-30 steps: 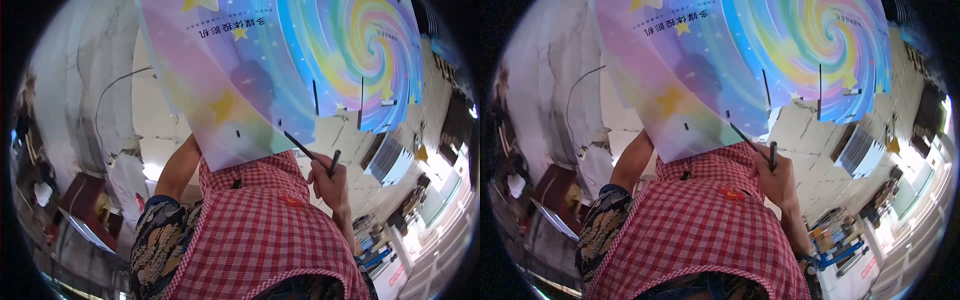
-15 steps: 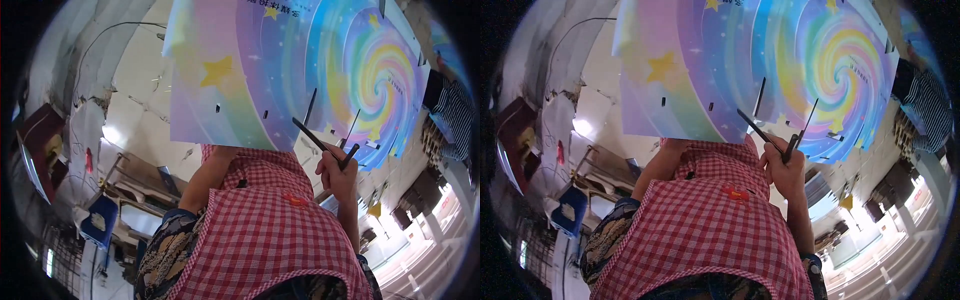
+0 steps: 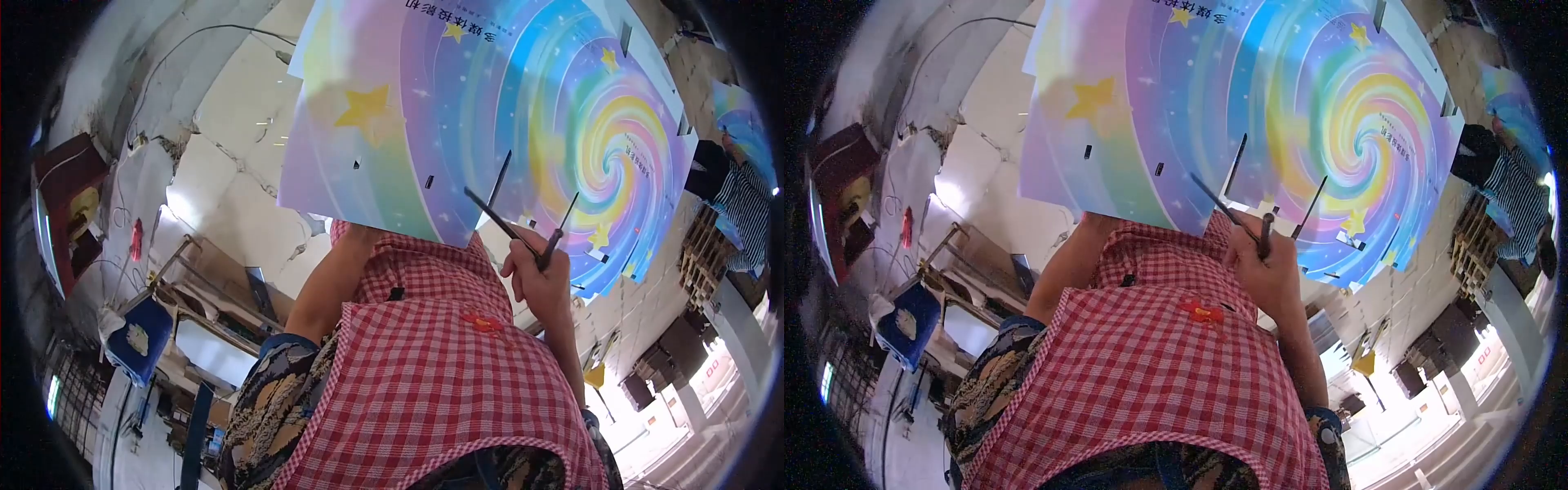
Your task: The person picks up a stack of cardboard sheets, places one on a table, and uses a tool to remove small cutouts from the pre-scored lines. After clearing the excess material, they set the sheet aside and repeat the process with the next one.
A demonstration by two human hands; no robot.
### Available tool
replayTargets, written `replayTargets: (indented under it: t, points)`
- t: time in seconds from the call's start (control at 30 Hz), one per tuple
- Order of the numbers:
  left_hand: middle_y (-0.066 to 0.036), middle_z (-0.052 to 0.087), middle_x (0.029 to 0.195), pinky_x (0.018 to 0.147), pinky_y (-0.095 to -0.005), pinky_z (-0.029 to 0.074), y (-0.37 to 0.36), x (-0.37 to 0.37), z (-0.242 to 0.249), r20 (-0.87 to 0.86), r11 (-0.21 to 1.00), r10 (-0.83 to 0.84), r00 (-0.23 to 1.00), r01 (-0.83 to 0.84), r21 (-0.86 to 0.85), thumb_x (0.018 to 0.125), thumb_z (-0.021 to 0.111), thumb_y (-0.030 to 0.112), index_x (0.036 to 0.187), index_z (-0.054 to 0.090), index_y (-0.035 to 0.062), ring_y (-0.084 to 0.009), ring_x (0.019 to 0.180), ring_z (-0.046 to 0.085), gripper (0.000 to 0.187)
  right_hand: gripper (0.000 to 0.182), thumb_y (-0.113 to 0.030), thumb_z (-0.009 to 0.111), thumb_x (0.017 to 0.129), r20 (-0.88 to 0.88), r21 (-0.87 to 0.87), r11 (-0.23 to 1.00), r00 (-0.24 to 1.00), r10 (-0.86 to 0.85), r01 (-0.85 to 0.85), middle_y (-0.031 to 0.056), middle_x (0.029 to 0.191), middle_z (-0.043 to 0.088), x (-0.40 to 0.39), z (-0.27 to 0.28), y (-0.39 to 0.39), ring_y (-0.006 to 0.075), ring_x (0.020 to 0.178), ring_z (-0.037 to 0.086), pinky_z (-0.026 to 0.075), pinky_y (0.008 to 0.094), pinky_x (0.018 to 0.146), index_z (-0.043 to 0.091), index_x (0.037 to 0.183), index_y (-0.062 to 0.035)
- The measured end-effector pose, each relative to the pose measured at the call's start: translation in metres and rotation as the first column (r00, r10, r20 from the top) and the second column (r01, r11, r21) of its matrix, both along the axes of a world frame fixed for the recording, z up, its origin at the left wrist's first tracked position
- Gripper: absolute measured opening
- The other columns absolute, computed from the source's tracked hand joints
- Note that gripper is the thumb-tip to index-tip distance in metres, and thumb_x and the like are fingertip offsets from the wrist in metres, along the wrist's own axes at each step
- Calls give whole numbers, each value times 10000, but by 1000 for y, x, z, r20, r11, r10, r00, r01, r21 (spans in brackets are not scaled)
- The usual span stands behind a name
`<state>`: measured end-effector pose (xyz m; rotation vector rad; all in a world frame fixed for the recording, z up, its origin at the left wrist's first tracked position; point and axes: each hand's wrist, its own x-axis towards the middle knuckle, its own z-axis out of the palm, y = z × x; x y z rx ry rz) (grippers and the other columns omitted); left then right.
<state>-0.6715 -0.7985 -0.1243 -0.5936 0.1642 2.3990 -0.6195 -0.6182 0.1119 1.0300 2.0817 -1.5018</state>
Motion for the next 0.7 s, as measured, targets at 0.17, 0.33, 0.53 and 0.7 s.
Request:
replayTargets:
  t: [0.17, 0.33, 0.53, 0.7]
  points:
    - [-69, 445, 1119, 850, -343, 393, -3, -2, 2, -8, 1000, -12, 1000, 12, -8, 866, 343, 343, 1225, 321, 84, -204, 1012, 447, 443, 264, -123, 450, 837, -29, -24, 995, 995, 95, -96, 43, 554, 525, -1, -22, -14, 72, 421, 439, 330, 198, 400, 520, 1054, 11]
    - [-69, 444, 1121, 852, -343, 391, -8, -3, 2, -7, 1000, -11, 1000, 11, -15, 868, 342, 338, 1225, 321, 85, -205, 1014, 446, 438, 255, -115, 458, 831, -100, 71, 971, 967, 233, -227, 34, 560, 531, -2, -33, -21, 80, 506, 465, 357, 219, 471, 529, 1043, 7]
    - [-68, 444, 1124, 854, -344, 390, -6, -3, 2, 3, 1000, -8, 1000, 8, 16, 870, 341, 331, 1226, 321, 86, -206, 1016, 445, 433, 269, -122, 443, 840, -46, 18, 990, 989, 143, -142, 52, 567, 526, -12, -30, -25, 83, 434, 458, 350, 215, 406, 513, 1059, 16]
    - [-68, 443, 1126, 855, -344, 388, -1, -1, 4, 6, 999, -7, 1000, 6, 46, 871, 340, 325, 1227, 321, 87, -206, 1018, 444, 429, 288, -141, 427, 850, 66, -140, 989, 997, -37, 46, 70, 577, 524, -17, -26, -31, 93, 356, 438, 328, 212, 334, 492, 1074, 28]
